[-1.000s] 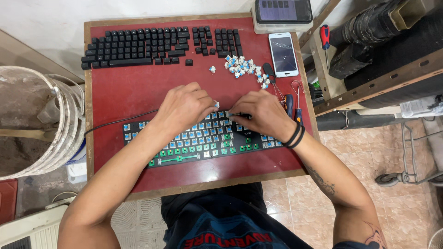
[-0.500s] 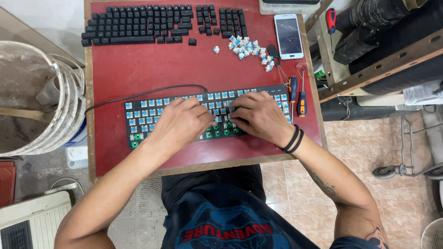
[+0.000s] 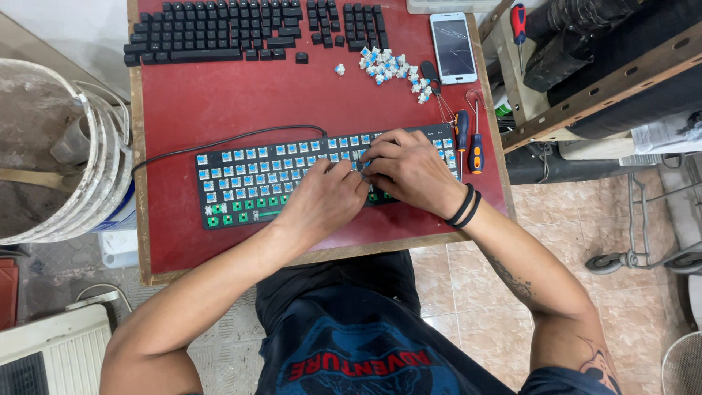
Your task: The person installs blue mechanical switches onto a green keyboard PCB. They pick switches from a pile on the table and press them into the switch sockets one by one.
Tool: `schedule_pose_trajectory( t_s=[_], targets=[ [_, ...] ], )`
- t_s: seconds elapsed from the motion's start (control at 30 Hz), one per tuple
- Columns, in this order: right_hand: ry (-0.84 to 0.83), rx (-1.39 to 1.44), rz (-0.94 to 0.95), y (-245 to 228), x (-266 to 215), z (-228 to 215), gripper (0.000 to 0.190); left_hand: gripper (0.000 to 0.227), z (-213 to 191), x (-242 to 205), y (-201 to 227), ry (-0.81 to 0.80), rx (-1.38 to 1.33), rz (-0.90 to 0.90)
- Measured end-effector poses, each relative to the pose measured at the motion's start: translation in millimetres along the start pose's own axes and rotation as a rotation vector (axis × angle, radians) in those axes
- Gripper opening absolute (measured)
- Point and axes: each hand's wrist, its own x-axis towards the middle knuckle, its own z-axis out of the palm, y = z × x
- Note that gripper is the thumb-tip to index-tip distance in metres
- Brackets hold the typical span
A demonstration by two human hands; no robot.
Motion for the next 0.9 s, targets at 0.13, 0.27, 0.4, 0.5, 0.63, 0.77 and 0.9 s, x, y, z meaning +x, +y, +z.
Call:
schedule_pose_trajectory(
  t_s=[0.13, 0.27, 0.4, 0.5, 0.63, 0.77, 0.9],
  targets=[
    [-0.004, -0.008, -0.003, 0.9, -1.4, 1.9, 0.011, 0.021, 6.4, 1.9, 4.5, -0.024, 0.021, 0.008],
    [-0.03, 0.079, 0.042, 8.9, -6.8, 9.2, 0.007, 0.023, 3.1, 4.4, 0.8, -0.022, -0.042, -0.025],
    [-0.02, 0.08, 0.09, 12.1, -8.5, 6.3, 0.006, 0.028, -10.7, 3.5, -17.1, -0.045, -0.215, -0.043],
    [-0.036, 0.085, 0.067, 17.5, -6.1, 6.5, 0.008, 0.03, -24.6, 5.1, -20.7, -0.06, -0.208, -0.067],
    [-0.016, 0.15, 0.064, 12.0, -5.8, 3.2, 0.009, 0.03, -10.2, -1.9, -16.9, 0.061, -0.263, -0.094],
    [0.044, 0.123, 0.04, 12.5, -10.4, 12.0, 0.009, 0.033, -7.0, -3.3, -19.0, 0.121, -0.299, -0.098],
    [0.069, 0.116, 0.017, 12.9, -11.9, 15.3, 0.009, 0.036, -7.8, -2.1, -20.2, 0.054, -0.305, -0.093]
  ],
)
